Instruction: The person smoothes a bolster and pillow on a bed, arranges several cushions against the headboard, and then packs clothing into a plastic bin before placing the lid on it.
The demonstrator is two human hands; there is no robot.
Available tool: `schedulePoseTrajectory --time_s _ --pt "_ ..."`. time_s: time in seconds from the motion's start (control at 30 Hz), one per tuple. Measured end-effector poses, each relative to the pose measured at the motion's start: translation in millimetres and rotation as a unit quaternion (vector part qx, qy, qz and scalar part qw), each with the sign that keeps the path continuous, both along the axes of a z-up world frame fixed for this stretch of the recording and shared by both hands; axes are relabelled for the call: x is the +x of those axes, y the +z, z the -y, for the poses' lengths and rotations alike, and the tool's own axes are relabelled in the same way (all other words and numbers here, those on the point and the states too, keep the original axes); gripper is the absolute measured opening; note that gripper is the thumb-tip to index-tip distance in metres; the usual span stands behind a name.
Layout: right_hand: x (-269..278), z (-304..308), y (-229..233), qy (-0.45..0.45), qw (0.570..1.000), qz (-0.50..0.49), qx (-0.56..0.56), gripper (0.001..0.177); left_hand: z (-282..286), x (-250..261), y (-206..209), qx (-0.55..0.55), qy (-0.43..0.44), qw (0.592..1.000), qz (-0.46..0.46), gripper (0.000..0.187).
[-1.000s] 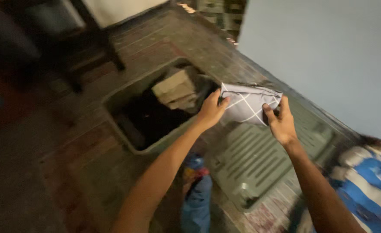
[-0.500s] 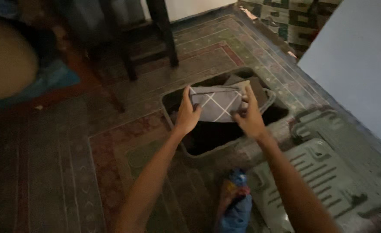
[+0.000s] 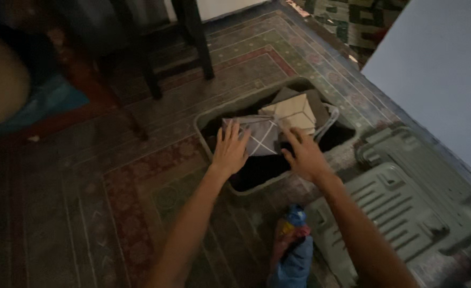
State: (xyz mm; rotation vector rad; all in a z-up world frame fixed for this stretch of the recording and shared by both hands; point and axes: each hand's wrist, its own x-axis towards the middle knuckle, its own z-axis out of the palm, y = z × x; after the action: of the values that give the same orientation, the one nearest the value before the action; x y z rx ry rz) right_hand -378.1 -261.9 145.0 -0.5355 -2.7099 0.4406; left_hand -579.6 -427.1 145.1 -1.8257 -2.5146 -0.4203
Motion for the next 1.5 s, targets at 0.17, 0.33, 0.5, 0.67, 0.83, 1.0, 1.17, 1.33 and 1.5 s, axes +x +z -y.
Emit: schedulePoseTrajectory --time_s 0.17,0.33,0.5,0.67,0.83,1.0,1.17,1.33,1.5 --pt "60 -10 15 -0.066 0.997 -0.032 0.03 0.066 -27 48 7 0.116 -0.088 0.989 -0.019 0.067" --pt "120 -11 -8 -0.12 0.991 -0.05 -0.024 0.065 -50 118 0 0.133 -0.193 0.972 -0.016 0.052" --pt "164 -3 -63 -0.109 0.993 0.029 -0.017 0.086 -47 177 -31 0.148 -0.314 0.932 -0.107 0.056" --pt "187 14 -114 -0.121 0.985 0.085 -0.088 0.084 -27 199 -86 0.019 -0.352 0.928 -0.118 0.065" --pt "187 29 -143 -0.159 0.945 0.165 -0.234 0.101 -5 203 -164 -0.127 -0.09 0.926 0.344 0.128" --pt "190 46 -175 -0.055 0.874 0.268 -0.402 0.105 5 196 -263 -0.285 -0.12 0.846 0.435 0.132" --pt "197 53 -211 -0.066 0.875 0.279 -0.391 0.099 9 217 -314 -0.331 -0.204 0.803 0.452 0.127" --pt "219 23 -232 0.04 0.869 0.05 -0.49 0.086 -32 221 -307 -0.321 -0.211 0.858 0.342 0.132" --pt "233 -20 -201 -0.024 0.834 -0.054 -0.549 0.082 -76 221 -215 -0.262 -0.155 0.885 0.352 0.148"
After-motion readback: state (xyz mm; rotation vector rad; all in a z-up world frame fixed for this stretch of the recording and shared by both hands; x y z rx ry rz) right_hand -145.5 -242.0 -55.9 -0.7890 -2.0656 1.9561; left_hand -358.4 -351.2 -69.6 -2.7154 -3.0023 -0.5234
